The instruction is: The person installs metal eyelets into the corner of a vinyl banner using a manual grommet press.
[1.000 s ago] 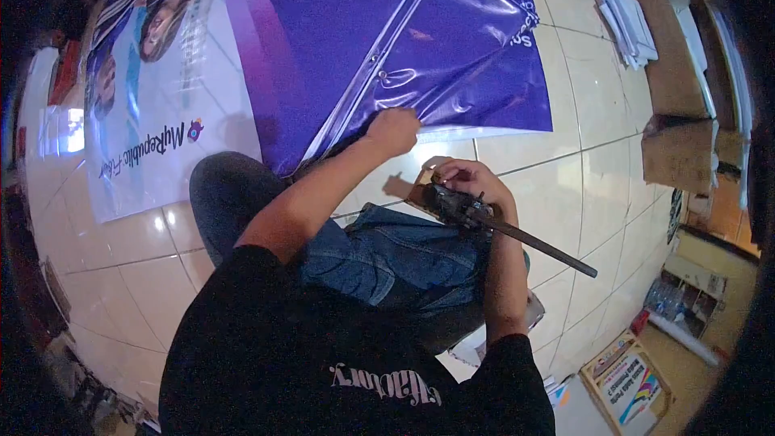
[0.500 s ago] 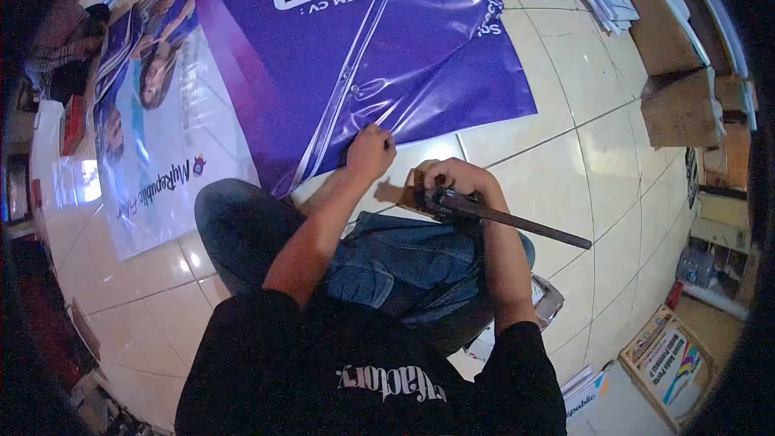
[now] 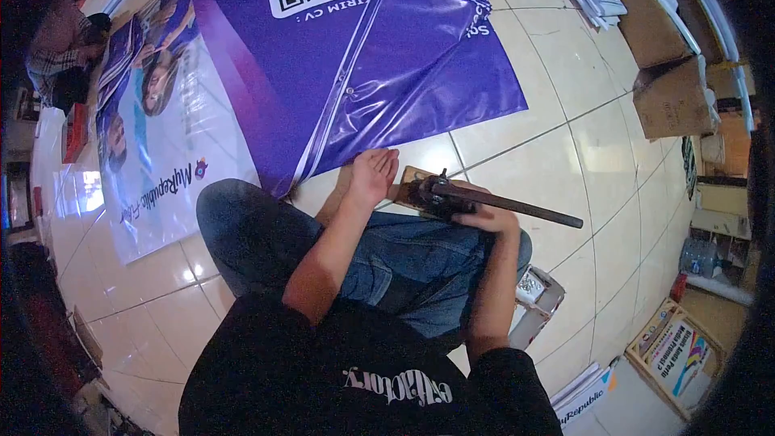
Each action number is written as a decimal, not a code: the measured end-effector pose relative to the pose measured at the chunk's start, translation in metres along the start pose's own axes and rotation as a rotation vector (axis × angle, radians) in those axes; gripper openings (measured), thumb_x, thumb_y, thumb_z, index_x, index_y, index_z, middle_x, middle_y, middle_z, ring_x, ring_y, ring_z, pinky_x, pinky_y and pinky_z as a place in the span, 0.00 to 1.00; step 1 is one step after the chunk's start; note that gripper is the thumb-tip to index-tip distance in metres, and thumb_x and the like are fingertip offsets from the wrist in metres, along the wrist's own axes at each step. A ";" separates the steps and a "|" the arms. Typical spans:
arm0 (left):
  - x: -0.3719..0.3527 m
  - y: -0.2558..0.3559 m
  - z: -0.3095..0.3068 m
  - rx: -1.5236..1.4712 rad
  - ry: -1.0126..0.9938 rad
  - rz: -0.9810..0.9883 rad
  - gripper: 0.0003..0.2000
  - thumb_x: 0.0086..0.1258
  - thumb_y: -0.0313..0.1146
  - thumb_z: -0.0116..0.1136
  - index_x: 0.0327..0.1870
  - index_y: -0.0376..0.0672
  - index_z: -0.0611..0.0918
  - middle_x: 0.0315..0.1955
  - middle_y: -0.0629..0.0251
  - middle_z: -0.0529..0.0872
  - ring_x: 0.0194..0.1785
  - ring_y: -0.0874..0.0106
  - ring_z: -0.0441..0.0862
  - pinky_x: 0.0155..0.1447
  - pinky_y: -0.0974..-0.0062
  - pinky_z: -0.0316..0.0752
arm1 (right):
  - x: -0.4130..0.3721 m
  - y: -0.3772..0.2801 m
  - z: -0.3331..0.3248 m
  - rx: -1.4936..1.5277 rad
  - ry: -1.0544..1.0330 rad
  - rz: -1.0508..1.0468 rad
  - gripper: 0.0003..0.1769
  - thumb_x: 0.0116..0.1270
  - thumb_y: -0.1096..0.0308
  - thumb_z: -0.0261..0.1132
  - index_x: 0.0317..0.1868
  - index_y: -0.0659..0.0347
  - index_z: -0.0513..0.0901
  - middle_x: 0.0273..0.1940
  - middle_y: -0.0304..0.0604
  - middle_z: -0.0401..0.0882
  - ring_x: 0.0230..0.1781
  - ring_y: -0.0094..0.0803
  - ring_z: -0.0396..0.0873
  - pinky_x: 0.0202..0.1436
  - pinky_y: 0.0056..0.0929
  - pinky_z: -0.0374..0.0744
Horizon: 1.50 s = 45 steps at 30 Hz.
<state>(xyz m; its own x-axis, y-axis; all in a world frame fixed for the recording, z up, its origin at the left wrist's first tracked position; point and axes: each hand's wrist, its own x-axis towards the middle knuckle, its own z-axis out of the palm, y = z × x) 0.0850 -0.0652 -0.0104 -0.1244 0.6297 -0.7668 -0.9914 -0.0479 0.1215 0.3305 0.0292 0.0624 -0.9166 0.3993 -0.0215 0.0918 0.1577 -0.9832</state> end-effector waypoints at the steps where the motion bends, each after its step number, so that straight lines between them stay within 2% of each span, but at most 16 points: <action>1: 0.003 0.001 -0.001 -0.014 -0.018 0.026 0.14 0.64 0.31 0.51 0.45 0.30 0.71 0.43 0.56 0.77 0.48 0.66 0.78 0.53 0.73 0.78 | 0.006 0.000 0.007 -0.059 0.035 0.022 0.31 0.55 0.66 0.69 0.60 0.65 0.73 0.52 0.49 0.79 0.56 0.38 0.76 0.60 0.34 0.73; 6: 0.004 0.003 0.003 -0.054 -0.063 0.117 0.16 0.68 0.33 0.53 0.48 0.27 0.71 0.45 0.54 0.78 0.50 0.65 0.78 0.56 0.73 0.77 | 0.023 -0.015 0.011 -0.339 -0.002 0.104 0.30 0.51 0.62 0.69 0.56 0.62 0.76 0.44 0.51 0.82 0.46 0.45 0.81 0.51 0.36 0.78; 8: 0.009 0.004 0.004 0.056 0.008 -0.030 0.16 0.70 0.40 0.53 0.44 0.33 0.73 0.42 0.60 0.80 0.44 0.71 0.81 0.48 0.79 0.79 | 0.025 -0.008 0.011 -0.407 -0.007 0.091 0.28 0.50 0.61 0.69 0.53 0.62 0.78 0.42 0.50 0.83 0.42 0.47 0.82 0.48 0.37 0.79; 11: 0.023 -0.004 -0.002 0.141 0.057 0.055 0.15 0.69 0.41 0.55 0.45 0.36 0.74 0.42 0.61 0.82 0.43 0.74 0.81 0.45 0.82 0.78 | 0.023 0.013 0.014 -0.316 0.036 -0.133 0.27 0.50 0.58 0.68 0.50 0.62 0.80 0.40 0.50 0.83 0.40 0.48 0.82 0.47 0.36 0.79; 13: 0.017 -0.004 0.003 0.214 0.043 0.128 0.14 0.69 0.40 0.56 0.45 0.37 0.75 0.41 0.62 0.82 0.43 0.75 0.82 0.44 0.83 0.78 | 0.016 0.023 0.021 -0.106 0.173 -0.101 0.26 0.47 0.61 0.69 0.47 0.65 0.81 0.40 0.51 0.83 0.40 0.45 0.82 0.48 0.34 0.79; 16: 0.013 0.001 0.011 0.131 0.038 0.195 0.10 0.67 0.33 0.57 0.43 0.37 0.76 0.40 0.62 0.82 0.45 0.73 0.81 0.40 0.85 0.77 | 0.018 0.023 0.029 -0.151 0.309 -0.051 0.24 0.46 0.67 0.70 0.46 0.68 0.81 0.39 0.49 0.83 0.40 0.38 0.82 0.48 0.31 0.79; 18: 0.013 0.002 0.009 0.136 -0.011 0.173 0.09 0.67 0.34 0.58 0.42 0.39 0.77 0.41 0.64 0.82 0.43 0.75 0.81 0.36 0.87 0.74 | 0.023 0.006 0.046 -0.030 0.545 0.243 0.22 0.45 0.73 0.70 0.44 0.69 0.81 0.41 0.45 0.83 0.41 0.31 0.81 0.48 0.29 0.78; 19: 0.016 0.002 0.007 0.124 -0.004 0.173 0.09 0.67 0.34 0.58 0.42 0.39 0.77 0.41 0.64 0.82 0.43 0.75 0.81 0.36 0.87 0.74 | 0.029 0.004 0.046 0.043 0.570 0.260 0.20 0.48 0.76 0.69 0.45 0.69 0.81 0.42 0.43 0.83 0.42 0.28 0.80 0.49 0.27 0.77; 20: 0.020 0.003 0.008 0.133 -0.018 0.162 0.08 0.65 0.33 0.60 0.41 0.41 0.77 0.38 0.66 0.83 0.41 0.76 0.81 0.38 0.86 0.73 | 0.037 0.000 0.048 0.038 0.557 0.261 0.20 0.48 0.76 0.69 0.45 0.69 0.81 0.42 0.43 0.83 0.42 0.28 0.80 0.49 0.27 0.77; 23: 0.029 -0.002 0.007 0.128 -0.038 0.198 0.07 0.63 0.32 0.61 0.40 0.44 0.78 0.35 0.68 0.84 0.39 0.76 0.81 0.40 0.83 0.73 | 0.064 -0.006 0.065 0.067 0.924 0.155 0.16 0.52 0.74 0.68 0.43 0.70 0.81 0.37 0.41 0.83 0.38 0.27 0.79 0.45 0.27 0.77; 27: 0.041 -0.006 0.003 0.175 -0.116 0.313 0.07 0.63 0.32 0.61 0.40 0.44 0.80 0.38 0.66 0.84 0.39 0.76 0.80 0.42 0.76 0.73 | 0.094 -0.009 0.074 -0.021 1.024 0.248 0.12 0.54 0.72 0.67 0.38 0.70 0.82 0.35 0.39 0.81 0.36 0.24 0.77 0.42 0.23 0.74; 30: 0.039 -0.008 0.010 0.256 -0.125 0.395 0.08 0.62 0.32 0.62 0.41 0.46 0.81 0.36 0.68 0.85 0.38 0.75 0.81 0.41 0.76 0.73 | 0.115 -0.012 0.082 0.069 1.061 0.160 0.10 0.55 0.71 0.66 0.36 0.70 0.83 0.28 0.38 0.81 0.31 0.23 0.76 0.37 0.26 0.75; 33: 0.031 -0.007 0.021 0.447 -0.003 0.424 0.08 0.62 0.31 0.62 0.42 0.45 0.82 0.35 0.69 0.85 0.37 0.75 0.81 0.39 0.76 0.73 | 0.124 -0.003 0.085 -0.067 1.059 0.258 0.10 0.54 0.72 0.67 0.36 0.70 0.82 0.29 0.38 0.81 0.30 0.23 0.76 0.37 0.25 0.75; 40: 0.017 -0.006 0.034 0.443 0.082 0.401 0.08 0.61 0.30 0.63 0.42 0.43 0.82 0.34 0.69 0.85 0.33 0.75 0.82 0.37 0.77 0.72 | 0.132 -0.004 0.088 -0.108 1.081 0.316 0.11 0.53 0.73 0.68 0.36 0.70 0.81 0.31 0.38 0.81 0.31 0.24 0.77 0.38 0.23 0.75; 42: 0.023 -0.009 0.028 0.405 0.070 0.389 0.07 0.60 0.32 0.66 0.35 0.41 0.83 0.28 0.69 0.85 0.27 0.76 0.80 0.30 0.79 0.71 | 0.132 -0.008 0.089 -0.118 1.066 0.358 0.11 0.53 0.73 0.68 0.35 0.70 0.81 0.31 0.38 0.81 0.31 0.24 0.77 0.38 0.23 0.75; 45: 0.027 -0.011 0.021 0.249 0.036 0.293 0.08 0.60 0.33 0.67 0.34 0.41 0.83 0.27 0.68 0.85 0.26 0.76 0.80 0.31 0.78 0.72 | 0.134 -0.005 0.092 -0.114 1.045 0.351 0.11 0.52 0.72 0.68 0.35 0.71 0.81 0.30 0.39 0.81 0.30 0.24 0.77 0.37 0.24 0.75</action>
<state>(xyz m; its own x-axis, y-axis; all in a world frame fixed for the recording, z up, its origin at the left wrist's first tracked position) 0.0935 -0.0312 -0.0189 -0.4064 0.5895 -0.6981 -0.8743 -0.0289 0.4845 0.1710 -0.0014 0.0472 -0.0575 0.9952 -0.0795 0.3662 -0.0530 -0.9290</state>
